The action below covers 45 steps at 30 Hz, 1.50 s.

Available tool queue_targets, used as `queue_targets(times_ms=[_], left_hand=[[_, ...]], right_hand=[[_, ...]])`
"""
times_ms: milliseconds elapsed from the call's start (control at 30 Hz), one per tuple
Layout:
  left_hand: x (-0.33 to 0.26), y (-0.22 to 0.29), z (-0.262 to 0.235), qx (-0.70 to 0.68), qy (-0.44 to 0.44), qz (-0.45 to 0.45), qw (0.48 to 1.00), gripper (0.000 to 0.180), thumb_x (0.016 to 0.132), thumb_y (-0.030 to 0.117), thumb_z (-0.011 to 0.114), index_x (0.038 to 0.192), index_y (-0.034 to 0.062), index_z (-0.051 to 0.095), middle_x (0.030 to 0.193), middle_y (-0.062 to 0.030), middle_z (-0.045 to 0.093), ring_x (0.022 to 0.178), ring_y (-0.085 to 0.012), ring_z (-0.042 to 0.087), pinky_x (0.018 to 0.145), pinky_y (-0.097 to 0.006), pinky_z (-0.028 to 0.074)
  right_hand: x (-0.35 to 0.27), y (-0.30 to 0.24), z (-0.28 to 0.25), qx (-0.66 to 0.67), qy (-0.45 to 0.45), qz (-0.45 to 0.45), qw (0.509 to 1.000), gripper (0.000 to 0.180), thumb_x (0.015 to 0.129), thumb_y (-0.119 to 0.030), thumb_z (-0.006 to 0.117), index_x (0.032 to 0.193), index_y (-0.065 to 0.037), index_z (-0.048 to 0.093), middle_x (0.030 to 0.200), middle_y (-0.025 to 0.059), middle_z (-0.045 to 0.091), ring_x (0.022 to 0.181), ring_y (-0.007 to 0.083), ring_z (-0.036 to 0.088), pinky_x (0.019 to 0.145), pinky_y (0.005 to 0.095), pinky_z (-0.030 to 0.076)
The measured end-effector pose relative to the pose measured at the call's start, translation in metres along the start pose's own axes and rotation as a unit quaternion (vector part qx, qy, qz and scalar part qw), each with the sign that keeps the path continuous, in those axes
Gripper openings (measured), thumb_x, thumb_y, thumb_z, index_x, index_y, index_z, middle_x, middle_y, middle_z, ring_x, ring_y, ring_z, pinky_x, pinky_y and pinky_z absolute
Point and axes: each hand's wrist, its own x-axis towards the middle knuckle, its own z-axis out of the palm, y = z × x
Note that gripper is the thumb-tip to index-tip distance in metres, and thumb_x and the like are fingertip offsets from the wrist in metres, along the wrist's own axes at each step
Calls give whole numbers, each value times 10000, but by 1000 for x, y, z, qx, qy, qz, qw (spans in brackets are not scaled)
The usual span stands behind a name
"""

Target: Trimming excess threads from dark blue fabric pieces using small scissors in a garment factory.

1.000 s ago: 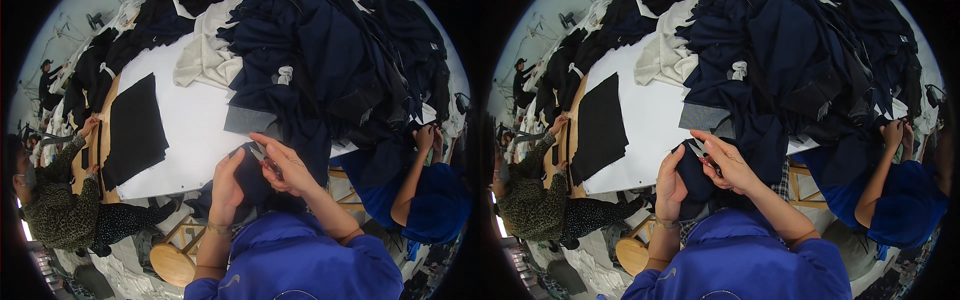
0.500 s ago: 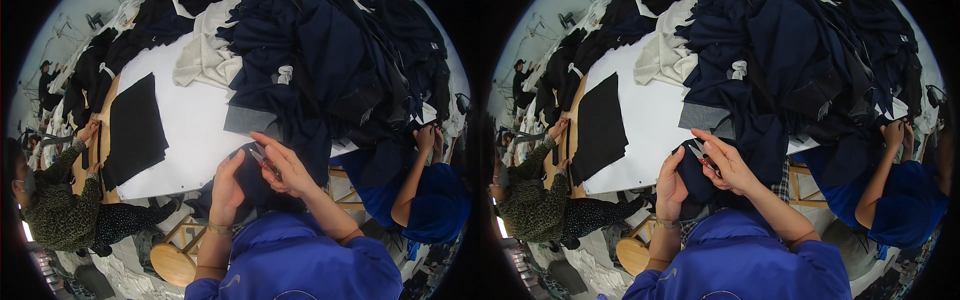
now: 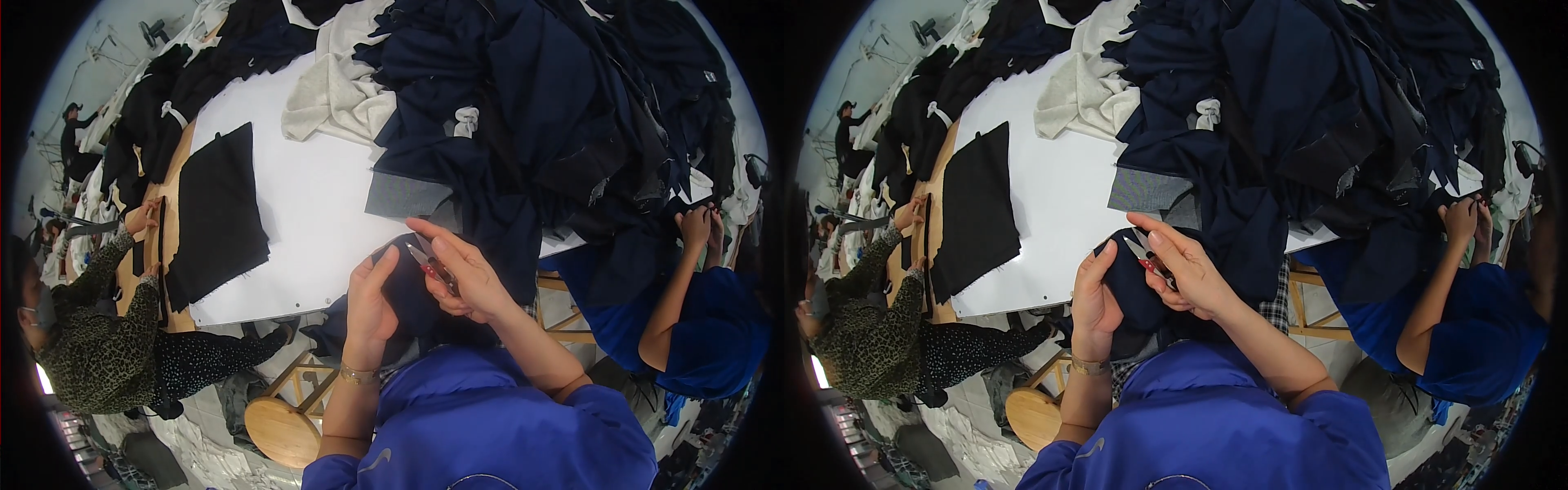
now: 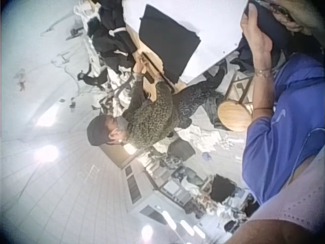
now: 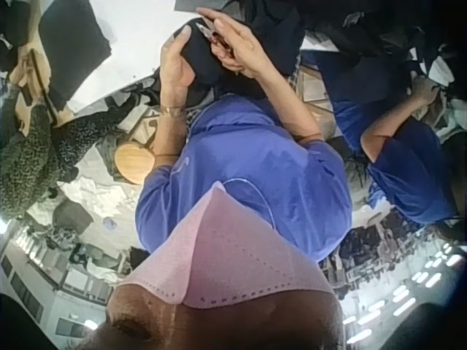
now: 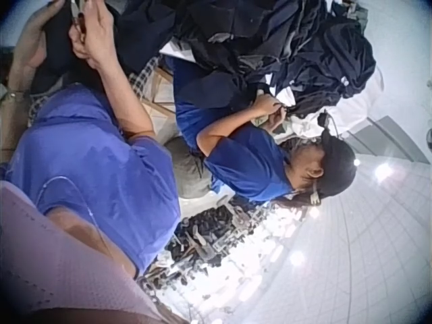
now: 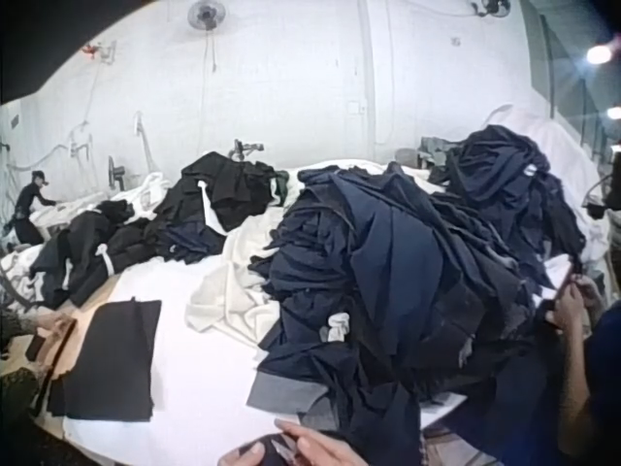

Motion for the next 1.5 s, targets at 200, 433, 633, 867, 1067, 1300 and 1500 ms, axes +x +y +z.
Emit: queue_targets(times_ms=[200,433,633,867,1067,1300,1500], left_hand=[[-1,0,2,13,9,9,1000,203,906,135,546,1042,-2,611,965,-86,654,846,-146,627,754,-255,496],[-1,0,5,5,28,13,1000,230,937,179,484,1024,4,605,934,-96,659,786,-162,645,724,-274,519],[-1,0,4,7,14,1,1000,222,934,179,488,1012,11,610,905,-91,662,767,-167,649,715,-277,524],[-2,-1,2,9,1,30,1000,227,903,123,551,1075,-18,596,978,-93,652,848,-144,625,757,-254,495],[-1,0,5,35,18,50,998,196,920,147,521,1015,10,626,925,-94,666,802,-154,644,730,-261,518],[1,-3,-1,26,13,36,999,197,921,142,518,1023,10,623,955,-96,660,823,-152,640,744,-263,519],[1,-2,2,25,10,46,999,195,921,133,515,1034,16,622,959,-88,661,831,-144,638,747,-256,516]], right_hand=[[0,-1,1,-1,3,6,1000,406,996,-310,343,1369,-152,372,559,15,418,355,34,273,316,169,213],[0,1,2,12,0,7,1000,400,995,-316,348,1366,-169,379,572,4,437,351,26,250,310,173,183],[0,-1,3,17,1,5,1000,400,998,-291,343,1364,-134,377,569,24,435,356,38,279,321,170,217],[1,0,4,19,9,7,1000,396,995,-305,357,1364,-164,384,591,0,436,357,20,244,313,172,183],[0,-3,5,-19,18,-10,1000,393,981,-269,408,1354,-146,402,627,-13,439,397,6,263,349,154,187],[-1,-3,4,26,19,4,999,405,971,-260,437,1360,-154,396,608,9,462,384,12,265,346,151,199],[1,1,4,116,-2,22,993,393,976,-242,427,1363,-184,391,601,9,461,382,17,269,331,153,212]])
